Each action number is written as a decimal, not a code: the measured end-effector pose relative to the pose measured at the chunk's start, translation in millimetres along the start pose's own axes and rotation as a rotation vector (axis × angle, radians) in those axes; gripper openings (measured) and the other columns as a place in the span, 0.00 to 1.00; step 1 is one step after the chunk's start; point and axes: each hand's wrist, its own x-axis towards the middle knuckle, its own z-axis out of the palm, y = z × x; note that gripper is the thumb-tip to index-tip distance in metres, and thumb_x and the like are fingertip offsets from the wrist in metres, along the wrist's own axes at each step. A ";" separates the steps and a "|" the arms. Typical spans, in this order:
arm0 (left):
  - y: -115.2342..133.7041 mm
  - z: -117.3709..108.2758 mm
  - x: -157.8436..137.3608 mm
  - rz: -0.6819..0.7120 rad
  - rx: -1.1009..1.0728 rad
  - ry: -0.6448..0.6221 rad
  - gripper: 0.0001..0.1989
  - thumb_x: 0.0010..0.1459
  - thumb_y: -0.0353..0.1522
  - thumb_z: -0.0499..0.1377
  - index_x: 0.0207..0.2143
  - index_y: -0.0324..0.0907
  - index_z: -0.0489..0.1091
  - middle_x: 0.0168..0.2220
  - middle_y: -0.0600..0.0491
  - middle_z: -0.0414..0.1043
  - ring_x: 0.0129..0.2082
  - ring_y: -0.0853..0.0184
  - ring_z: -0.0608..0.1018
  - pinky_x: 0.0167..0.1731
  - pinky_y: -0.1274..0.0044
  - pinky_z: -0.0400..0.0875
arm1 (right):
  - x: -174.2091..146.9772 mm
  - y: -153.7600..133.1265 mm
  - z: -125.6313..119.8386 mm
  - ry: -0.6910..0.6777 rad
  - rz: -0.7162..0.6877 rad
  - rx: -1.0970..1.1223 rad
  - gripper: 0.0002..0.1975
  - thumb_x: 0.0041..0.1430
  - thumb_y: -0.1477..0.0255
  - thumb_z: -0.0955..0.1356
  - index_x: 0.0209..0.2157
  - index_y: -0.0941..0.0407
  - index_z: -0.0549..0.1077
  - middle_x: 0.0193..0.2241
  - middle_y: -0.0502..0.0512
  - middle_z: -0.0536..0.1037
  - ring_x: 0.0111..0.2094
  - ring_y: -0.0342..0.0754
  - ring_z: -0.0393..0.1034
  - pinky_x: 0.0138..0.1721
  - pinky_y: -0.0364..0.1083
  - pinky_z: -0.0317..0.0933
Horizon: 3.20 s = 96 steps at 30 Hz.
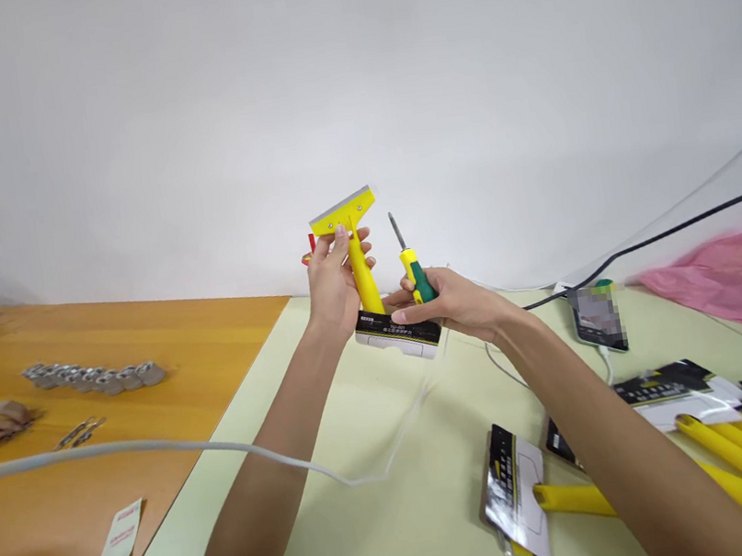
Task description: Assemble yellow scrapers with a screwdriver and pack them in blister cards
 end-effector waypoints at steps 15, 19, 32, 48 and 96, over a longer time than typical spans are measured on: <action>6.8 -6.7 -0.3 -0.064 0.052 -0.152 0.12 0.66 0.39 0.71 0.46 0.44 0.74 0.53 0.45 0.85 0.55 0.59 0.84 0.57 0.66 0.75 | 1.2 2.3 -4.1 0.160 -0.109 -0.308 0.21 0.50 0.68 0.82 0.36 0.51 0.68 0.43 0.56 0.89 0.43 0.55 0.80 0.47 0.55 0.70; 13.5 -12.8 3.5 -0.079 0.098 -0.189 0.15 0.62 0.39 0.73 0.47 0.43 0.76 0.53 0.43 0.84 0.54 0.57 0.85 0.56 0.66 0.76 | 1.3 1.9 -6.0 0.198 -0.161 -0.367 0.25 0.51 0.65 0.82 0.35 0.50 0.64 0.41 0.56 0.89 0.42 0.56 0.81 0.46 0.55 0.70; 24.9 -21.6 3.9 -0.112 0.365 -0.209 0.24 0.46 0.32 0.79 0.46 0.43 0.78 0.41 0.48 0.82 0.42 0.58 0.85 0.36 0.69 0.84 | -2.1 -2.0 11.0 0.296 -0.199 -0.197 0.30 0.45 0.63 0.84 0.33 0.50 0.61 0.37 0.54 0.87 0.34 0.53 0.82 0.40 0.54 0.76; -0.9 -24.1 7.6 -0.201 0.391 -0.148 0.26 0.42 0.29 0.81 0.36 0.42 0.69 0.40 0.50 0.80 0.42 0.57 0.86 0.41 0.61 0.88 | 27.5 52.1 -22.9 0.238 0.012 -0.391 0.23 0.52 0.60 0.82 0.27 0.51 0.66 0.29 0.55 0.79 0.36 0.56 0.81 0.27 0.50 0.77; 55.8 -26.8 6.3 0.298 0.096 0.127 0.22 0.49 0.33 0.77 0.40 0.46 0.68 0.44 0.52 0.80 0.50 0.59 0.84 0.51 0.60 0.84 | -11.2 -2.0 -38.6 0.296 -0.306 -0.119 0.26 0.47 0.63 0.86 0.34 0.53 0.69 0.46 0.55 0.83 0.41 0.51 0.81 0.49 0.61 0.84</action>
